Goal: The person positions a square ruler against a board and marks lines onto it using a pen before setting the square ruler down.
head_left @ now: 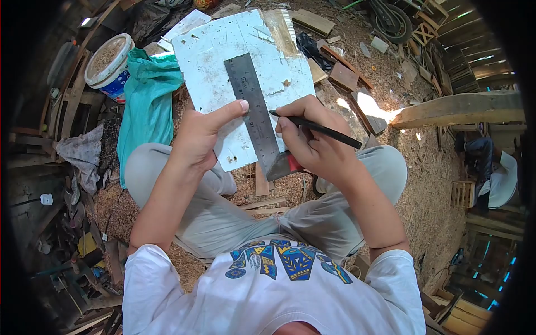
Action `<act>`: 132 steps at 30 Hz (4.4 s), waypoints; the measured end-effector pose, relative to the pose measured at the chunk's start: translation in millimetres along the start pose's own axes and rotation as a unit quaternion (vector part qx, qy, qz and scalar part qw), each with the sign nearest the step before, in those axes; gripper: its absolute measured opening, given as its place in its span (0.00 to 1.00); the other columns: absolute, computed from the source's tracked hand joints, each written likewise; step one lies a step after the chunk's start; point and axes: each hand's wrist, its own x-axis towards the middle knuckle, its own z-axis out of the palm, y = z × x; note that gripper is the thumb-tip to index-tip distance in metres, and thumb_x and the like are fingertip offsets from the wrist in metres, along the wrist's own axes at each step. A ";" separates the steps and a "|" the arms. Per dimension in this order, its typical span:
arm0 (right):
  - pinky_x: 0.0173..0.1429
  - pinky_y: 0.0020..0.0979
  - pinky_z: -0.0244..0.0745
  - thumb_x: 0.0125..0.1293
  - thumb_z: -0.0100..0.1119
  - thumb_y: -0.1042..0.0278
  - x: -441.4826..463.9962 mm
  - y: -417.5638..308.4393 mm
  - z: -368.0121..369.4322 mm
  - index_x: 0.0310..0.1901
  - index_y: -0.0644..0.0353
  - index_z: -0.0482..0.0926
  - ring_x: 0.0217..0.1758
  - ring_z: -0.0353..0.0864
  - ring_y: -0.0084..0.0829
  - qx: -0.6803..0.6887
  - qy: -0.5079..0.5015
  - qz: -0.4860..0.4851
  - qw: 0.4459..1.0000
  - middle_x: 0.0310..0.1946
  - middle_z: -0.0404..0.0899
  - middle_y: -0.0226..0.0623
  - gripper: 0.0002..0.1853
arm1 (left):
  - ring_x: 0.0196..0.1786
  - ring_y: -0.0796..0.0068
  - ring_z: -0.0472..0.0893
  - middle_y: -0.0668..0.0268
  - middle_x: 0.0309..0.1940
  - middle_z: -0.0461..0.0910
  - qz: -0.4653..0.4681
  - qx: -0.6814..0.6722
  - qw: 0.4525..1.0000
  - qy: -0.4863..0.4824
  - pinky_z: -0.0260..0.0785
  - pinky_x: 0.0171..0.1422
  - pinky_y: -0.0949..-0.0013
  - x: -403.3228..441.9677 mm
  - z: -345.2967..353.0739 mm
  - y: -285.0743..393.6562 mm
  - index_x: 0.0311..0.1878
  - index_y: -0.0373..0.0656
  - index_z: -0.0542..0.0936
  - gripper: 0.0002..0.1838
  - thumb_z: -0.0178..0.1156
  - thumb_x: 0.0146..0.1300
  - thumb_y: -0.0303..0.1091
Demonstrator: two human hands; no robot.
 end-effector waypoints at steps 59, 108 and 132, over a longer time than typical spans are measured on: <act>0.30 0.36 0.73 0.64 0.68 0.73 2.6 -13.4 -28.4 0.39 0.56 0.80 0.24 0.81 0.35 -0.125 -0.232 0.011 0.965 0.23 0.79 0.35 0.06 | 0.53 0.65 0.88 0.55 0.53 0.86 0.003 -0.017 1.000 0.015 0.83 0.59 0.61 6.7 -3.8 -4.6 0.63 0.32 0.78 0.26 0.72 0.62 0.23; 0.29 0.30 0.70 0.72 0.63 0.75 8.9 8.6 -25.5 0.43 0.65 0.80 0.21 0.78 0.30 0.025 0.023 0.046 0.998 0.22 0.77 0.39 0.03 | 0.56 0.69 0.86 0.58 0.57 0.85 -0.057 0.057 0.995 -0.058 0.80 0.62 0.64 -13.1 23.0 -27.7 0.67 0.35 0.76 0.30 0.72 0.60 0.21; 0.42 0.42 0.77 0.63 0.69 0.71 4.8 -6.1 -44.3 0.46 0.57 0.82 0.37 0.83 0.45 -0.045 -0.138 -0.058 0.988 0.32 0.81 0.40 0.10 | 0.55 0.65 0.87 0.56 0.55 0.85 -0.014 -0.020 1.000 0.004 0.83 0.60 0.60 0.3 6.3 -8.8 0.66 0.34 0.77 0.27 0.71 0.63 0.24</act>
